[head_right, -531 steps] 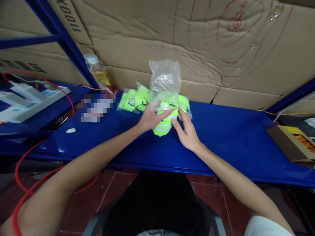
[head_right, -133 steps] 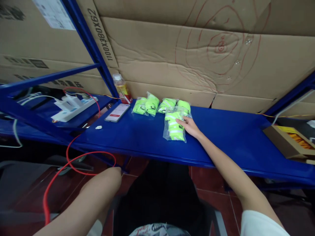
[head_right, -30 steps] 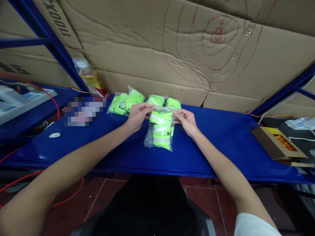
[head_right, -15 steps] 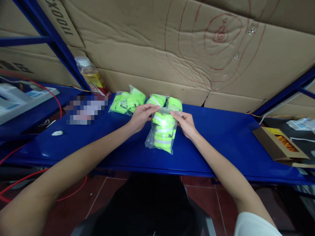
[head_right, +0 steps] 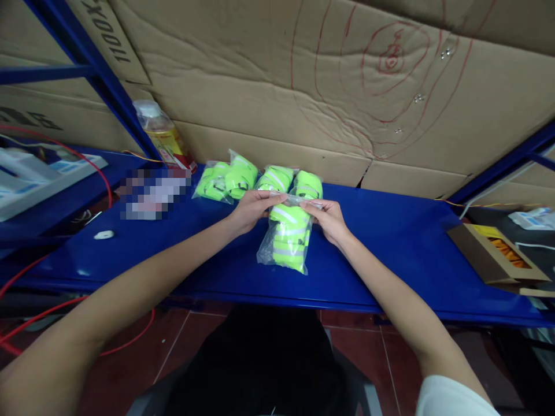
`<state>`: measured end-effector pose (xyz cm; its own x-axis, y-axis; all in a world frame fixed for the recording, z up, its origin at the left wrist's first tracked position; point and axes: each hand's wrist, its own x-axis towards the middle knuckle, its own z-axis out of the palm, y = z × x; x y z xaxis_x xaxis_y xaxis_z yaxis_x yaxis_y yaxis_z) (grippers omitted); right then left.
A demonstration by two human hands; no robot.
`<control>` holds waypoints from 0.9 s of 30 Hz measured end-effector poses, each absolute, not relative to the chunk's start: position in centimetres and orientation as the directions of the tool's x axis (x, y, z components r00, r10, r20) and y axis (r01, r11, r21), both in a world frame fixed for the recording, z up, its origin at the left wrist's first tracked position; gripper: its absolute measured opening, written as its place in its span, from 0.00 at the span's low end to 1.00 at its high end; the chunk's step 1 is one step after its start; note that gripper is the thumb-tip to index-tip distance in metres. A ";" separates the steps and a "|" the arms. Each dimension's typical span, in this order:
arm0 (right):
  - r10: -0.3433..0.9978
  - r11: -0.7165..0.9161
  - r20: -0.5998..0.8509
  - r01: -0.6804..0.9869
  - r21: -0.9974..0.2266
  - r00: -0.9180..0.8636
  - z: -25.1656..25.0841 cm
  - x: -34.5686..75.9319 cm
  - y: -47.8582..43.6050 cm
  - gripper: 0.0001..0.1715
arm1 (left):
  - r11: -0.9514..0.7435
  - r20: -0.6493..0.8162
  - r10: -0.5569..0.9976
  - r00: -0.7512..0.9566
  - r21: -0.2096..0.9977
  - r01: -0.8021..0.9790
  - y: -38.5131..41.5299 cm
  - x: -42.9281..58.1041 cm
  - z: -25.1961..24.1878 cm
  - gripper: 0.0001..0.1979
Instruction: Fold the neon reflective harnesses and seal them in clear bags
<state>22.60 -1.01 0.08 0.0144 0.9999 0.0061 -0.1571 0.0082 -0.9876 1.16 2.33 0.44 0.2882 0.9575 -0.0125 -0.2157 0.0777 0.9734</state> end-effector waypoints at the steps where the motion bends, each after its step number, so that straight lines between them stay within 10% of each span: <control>1: 1.000 0.001 0.000 -0.162 -0.987 0.008 0.1 22.6 -1.0 0.24 | 0.068 -0.002 0.959 0.285 0.972 -0.224 2.3 1.2 0.4 0.17; 14: 1.000 -0.001 0.003 -0.185 -0.983 -0.023 0.1 22.6 -1.1 0.21 | -0.127 0.190 0.954 0.234 0.958 -0.258 2.0 1.3 0.3 0.15; 22: 1.000 0.003 0.006 -0.125 -0.992 -0.025 0.4 22.7 -1.4 0.23 | 0.116 -0.067 0.940 0.335 0.985 -0.130 2.5 1.0 0.9 0.14; 27: 0.997 -0.055 -0.047 -0.141 -0.989 -0.061 0.5 22.2 -1.6 0.26 | -0.167 0.181 0.938 0.295 0.983 -0.071 2.6 1.2 0.0 0.13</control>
<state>22.16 -1.56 0.49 -0.0607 0.9970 -0.0470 -0.1405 -0.0551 -0.9885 1.16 2.63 0.03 0.2952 0.9382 0.1809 -0.0707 -0.1673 0.9834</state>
